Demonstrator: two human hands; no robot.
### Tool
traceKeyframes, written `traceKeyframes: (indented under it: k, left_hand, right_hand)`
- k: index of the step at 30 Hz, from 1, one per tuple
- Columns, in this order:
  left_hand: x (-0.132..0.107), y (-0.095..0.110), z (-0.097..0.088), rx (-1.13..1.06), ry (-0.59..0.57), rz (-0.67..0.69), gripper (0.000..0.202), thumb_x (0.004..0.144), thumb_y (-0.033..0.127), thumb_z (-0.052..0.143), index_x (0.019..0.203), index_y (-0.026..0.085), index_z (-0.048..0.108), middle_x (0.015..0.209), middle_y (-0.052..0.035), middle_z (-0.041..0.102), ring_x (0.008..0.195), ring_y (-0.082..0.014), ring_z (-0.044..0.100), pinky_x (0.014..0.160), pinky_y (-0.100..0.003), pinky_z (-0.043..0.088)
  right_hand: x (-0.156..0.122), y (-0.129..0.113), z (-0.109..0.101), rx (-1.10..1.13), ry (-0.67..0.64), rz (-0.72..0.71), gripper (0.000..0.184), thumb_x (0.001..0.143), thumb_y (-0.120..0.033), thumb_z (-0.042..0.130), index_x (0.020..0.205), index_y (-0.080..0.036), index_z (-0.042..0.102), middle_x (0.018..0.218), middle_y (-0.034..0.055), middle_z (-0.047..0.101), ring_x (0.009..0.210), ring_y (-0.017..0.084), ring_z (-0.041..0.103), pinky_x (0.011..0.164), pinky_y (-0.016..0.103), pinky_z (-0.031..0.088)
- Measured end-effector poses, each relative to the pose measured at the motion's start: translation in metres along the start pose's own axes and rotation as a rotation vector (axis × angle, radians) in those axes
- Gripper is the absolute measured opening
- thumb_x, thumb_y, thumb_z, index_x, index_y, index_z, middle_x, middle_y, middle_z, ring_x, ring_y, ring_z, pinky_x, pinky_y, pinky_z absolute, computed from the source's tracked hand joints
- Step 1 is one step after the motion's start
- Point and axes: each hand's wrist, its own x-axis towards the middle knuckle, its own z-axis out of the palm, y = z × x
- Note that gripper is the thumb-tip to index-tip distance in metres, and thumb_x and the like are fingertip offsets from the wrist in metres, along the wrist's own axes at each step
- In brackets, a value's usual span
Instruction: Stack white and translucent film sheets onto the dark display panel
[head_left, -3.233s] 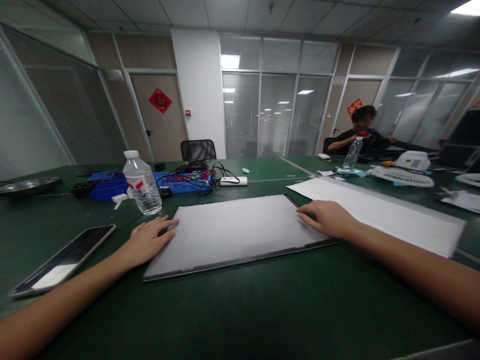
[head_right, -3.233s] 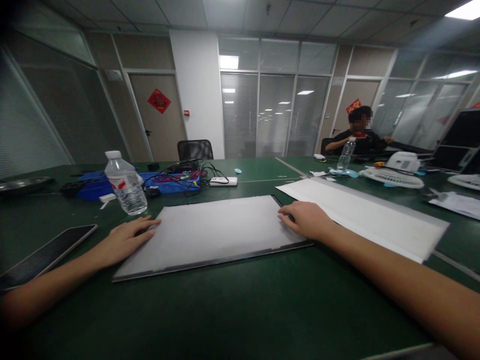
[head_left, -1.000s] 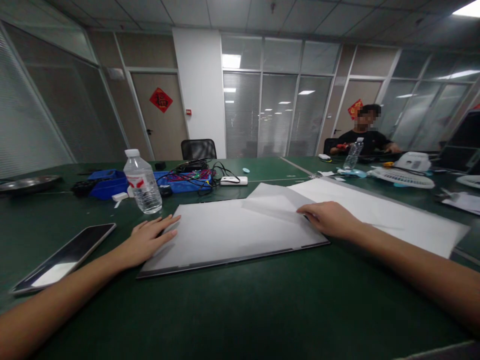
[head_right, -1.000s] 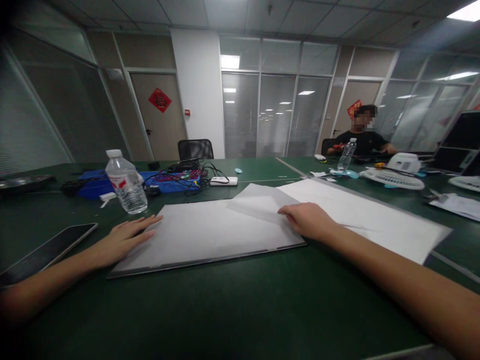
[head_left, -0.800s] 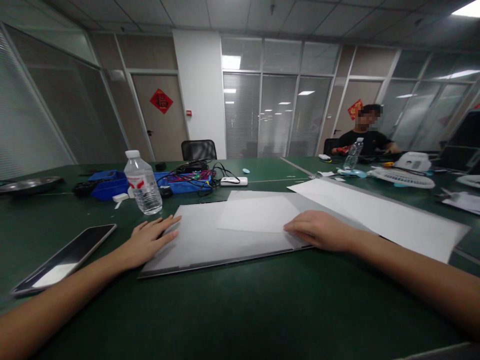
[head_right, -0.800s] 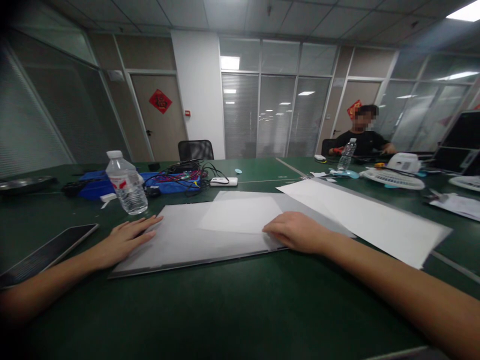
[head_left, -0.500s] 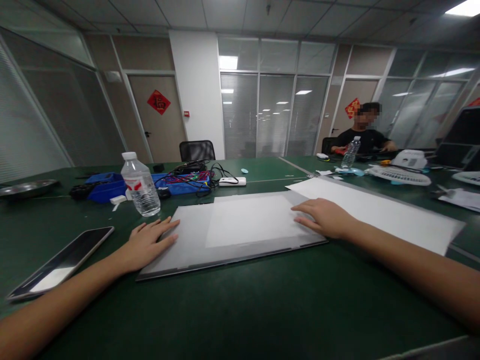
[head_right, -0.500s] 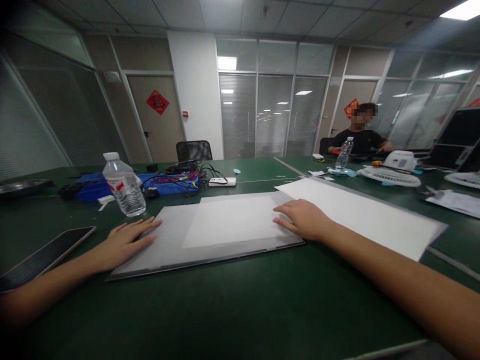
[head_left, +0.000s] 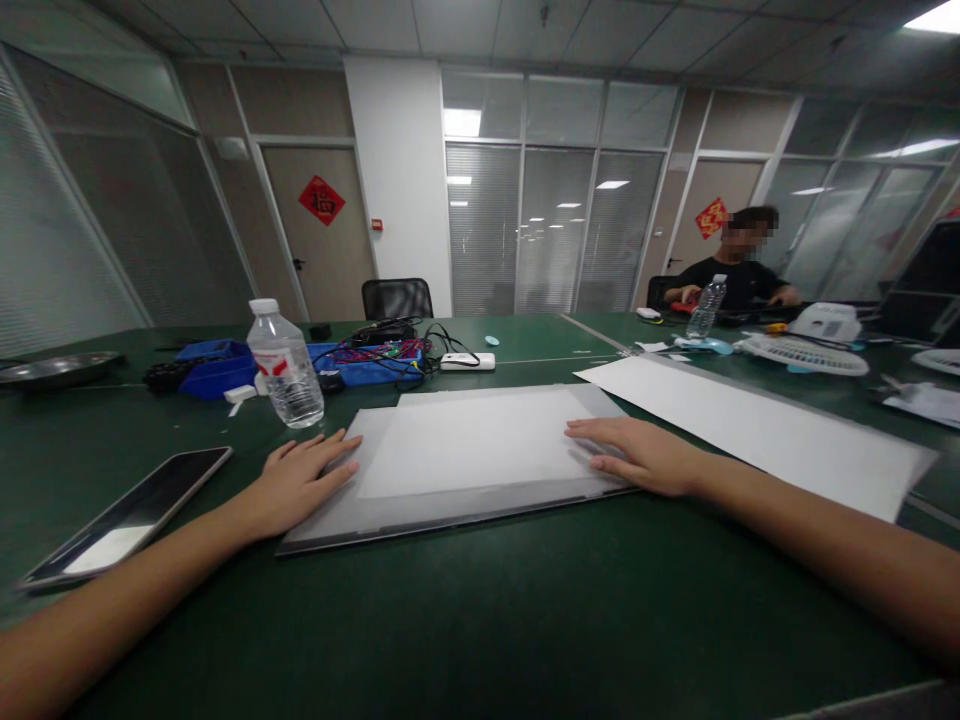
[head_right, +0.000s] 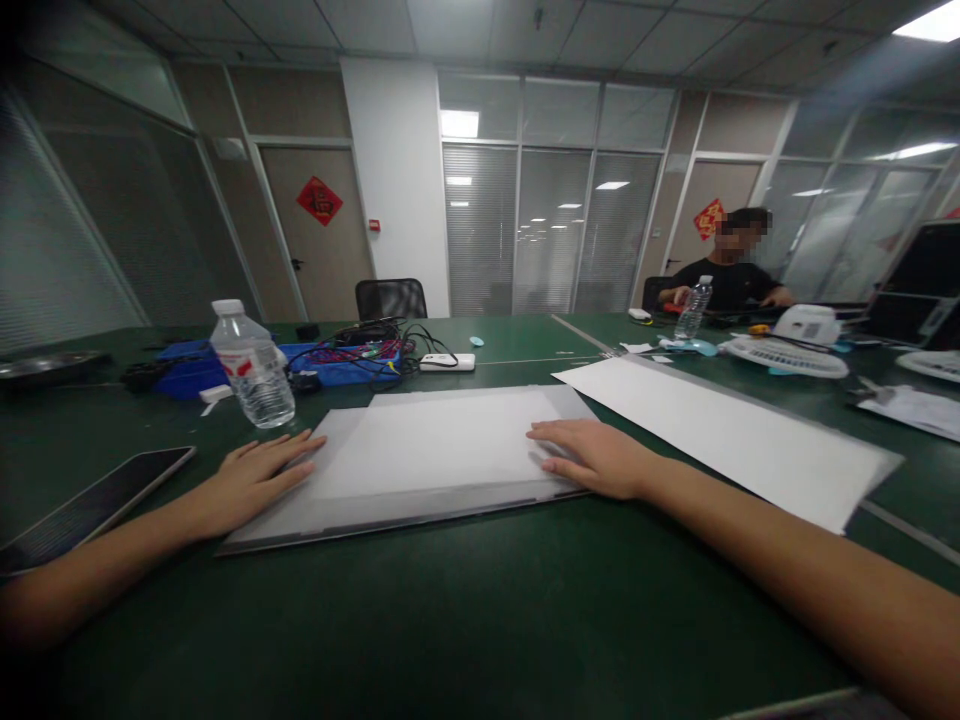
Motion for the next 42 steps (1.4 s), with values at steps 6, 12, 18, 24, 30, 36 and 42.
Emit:
traceKeyframes:
  k: [6,12,18,24,30,36,42]
  left_hand:
    - [0.001,-0.002,0.001,-0.005,0.009,0.003,0.080,0.097,0.070,0.026,0.162,0.026,0.044,0.171,-0.0081,0.033,0.158,-0.0407,0.030,0.126,-0.067,0.017]
    - [0.000,-0.004,0.002,-0.005,-0.010,0.006,0.084,0.098,0.071,0.022,0.164,0.022,0.040,0.172,-0.0106,0.030,0.159,-0.0397,0.028,0.126,-0.067,0.017]
    - [0.001,-0.006,0.004,-0.021,0.022,0.011,0.084,0.096,0.074,0.028,0.162,0.025,0.044,0.170,-0.0094,0.036,0.157,-0.0411,0.031,0.126,-0.066,0.019]
    - [0.002,-0.011,0.008,-0.029,0.019,0.024,0.085,0.096,0.076,0.029,0.164,0.025,0.040,0.170,-0.0106,0.035,0.158,-0.0404,0.029,0.126,-0.066,0.015]
    - [0.004,-0.010,0.008,-0.023,0.027,-0.001,0.082,0.094,0.069,0.034,0.163,0.024,0.043,0.169,-0.0104,0.037,0.157,-0.0400,0.031,0.125,-0.067,0.019]
    - [0.006,-0.004,-0.002,-0.078,0.052,-0.078,0.090,0.085,0.073,0.041,0.156,0.018,0.054,0.162,-0.0094,0.051,0.147,-0.0382,0.050,0.122,-0.051,0.038]
    - [0.007,-0.007,-0.001,-0.119,0.090,-0.074,0.087,0.086,0.076,0.039,0.148,0.020,0.062,0.158,-0.0092,0.055,0.143,-0.0357,0.055,0.120,-0.047,0.042]
  right_hand:
    - [0.002,0.001,-0.003,-0.122,0.104,0.165,0.061,0.106,-0.060,0.037,0.135,-0.018,0.071,0.138,0.0140,0.069,0.126,0.034,0.065,0.110,0.055,0.048]
    - [0.001,0.004,-0.006,-0.059,0.038,0.075,0.055,0.106,-0.058,0.039,0.123,-0.022,0.078,0.133,0.0109,0.073,0.121,0.029,0.068,0.109,0.048,0.051]
    - [0.000,-0.001,-0.002,0.028,0.016,-0.017,0.049,0.105,-0.056,0.047,0.136,-0.027,0.072,0.142,0.0080,0.068,0.130,0.028,0.064,0.114,0.049,0.047]
    - [-0.001,-0.002,-0.003,0.067,-0.039,-0.039,0.049,0.105,-0.054,0.049,0.142,-0.029,0.068,0.150,0.0070,0.062,0.138,0.028,0.058,0.119,0.049,0.042]
    - [-0.004,-0.001,0.000,0.073,-0.064,-0.043,0.061,0.104,-0.055,0.051,0.160,-0.029,0.048,0.160,0.0076,0.052,0.144,0.030,0.052,0.121,0.051,0.039]
    - [-0.004,0.003,-0.003,0.116,-0.010,-0.020,0.062,0.103,-0.054,0.051,0.160,-0.028,0.047,0.158,0.0086,0.054,0.138,0.029,0.058,0.116,0.049,0.045]
    - [-0.003,0.050,-0.004,-0.174,0.154,0.306,0.068,0.103,-0.058,0.043,0.156,-0.017,0.049,0.156,0.0152,0.055,0.141,0.032,0.054,0.120,0.050,0.040]
